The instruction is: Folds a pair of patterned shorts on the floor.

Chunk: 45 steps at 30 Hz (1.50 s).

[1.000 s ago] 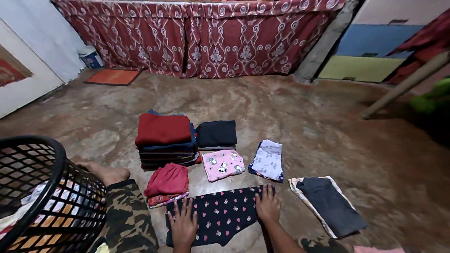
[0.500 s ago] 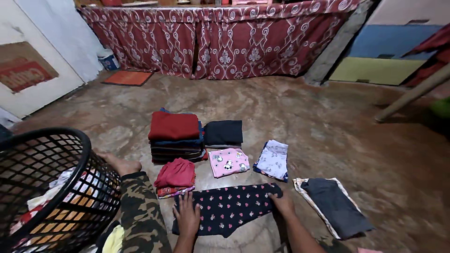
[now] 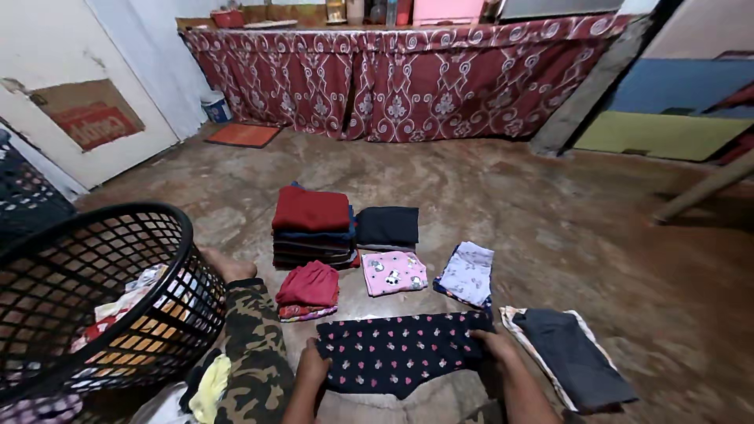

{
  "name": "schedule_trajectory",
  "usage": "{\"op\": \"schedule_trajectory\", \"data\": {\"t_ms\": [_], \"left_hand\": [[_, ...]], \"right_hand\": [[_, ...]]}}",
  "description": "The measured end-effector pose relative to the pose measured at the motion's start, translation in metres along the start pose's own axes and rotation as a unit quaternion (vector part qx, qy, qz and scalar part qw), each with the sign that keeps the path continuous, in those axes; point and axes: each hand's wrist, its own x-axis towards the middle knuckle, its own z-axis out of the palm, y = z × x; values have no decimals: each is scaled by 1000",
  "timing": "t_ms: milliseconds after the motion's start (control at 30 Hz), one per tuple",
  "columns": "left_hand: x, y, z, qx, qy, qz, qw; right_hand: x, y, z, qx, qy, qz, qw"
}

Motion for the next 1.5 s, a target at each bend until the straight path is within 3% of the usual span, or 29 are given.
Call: {"op": "schedule_trajectory", "data": {"t_ms": [167,367,500,667,800,933,1100,1233,1367,1500], "left_hand": [[-11,0,17,20,-105,37,994],[-13,-5,26,-72,-113,51,990],[-12,-5,26,-155,-103,46,981],[-13,-5,33,-259,-46,8,965],[-20,2,33,-249,38,44,967],[-18,-1,33,-262,12,48,964],[-18,3,36,-193,8,56,980],[-19,7,39,-159,9,59,985],[-31,17,38,-237,-35,73,968],[-54,21,34,-355,-75,109,925]], "right_hand": [[-5,-3,-30,-38,38,-81,995],[-37,-8,-20,-50,3,-101,994],[-75,-12,15,-8,-64,-136,989],[-137,-24,84,-122,-141,-209,960],[-171,-16,138,-177,-257,-237,920],[-178,10,153,-209,-354,-218,885],[-163,34,132,-245,-307,-224,892],[-156,40,128,-292,-287,-270,871],[-170,55,145,-282,-293,-335,850],[-179,50,151,-231,-255,-321,883]]}}
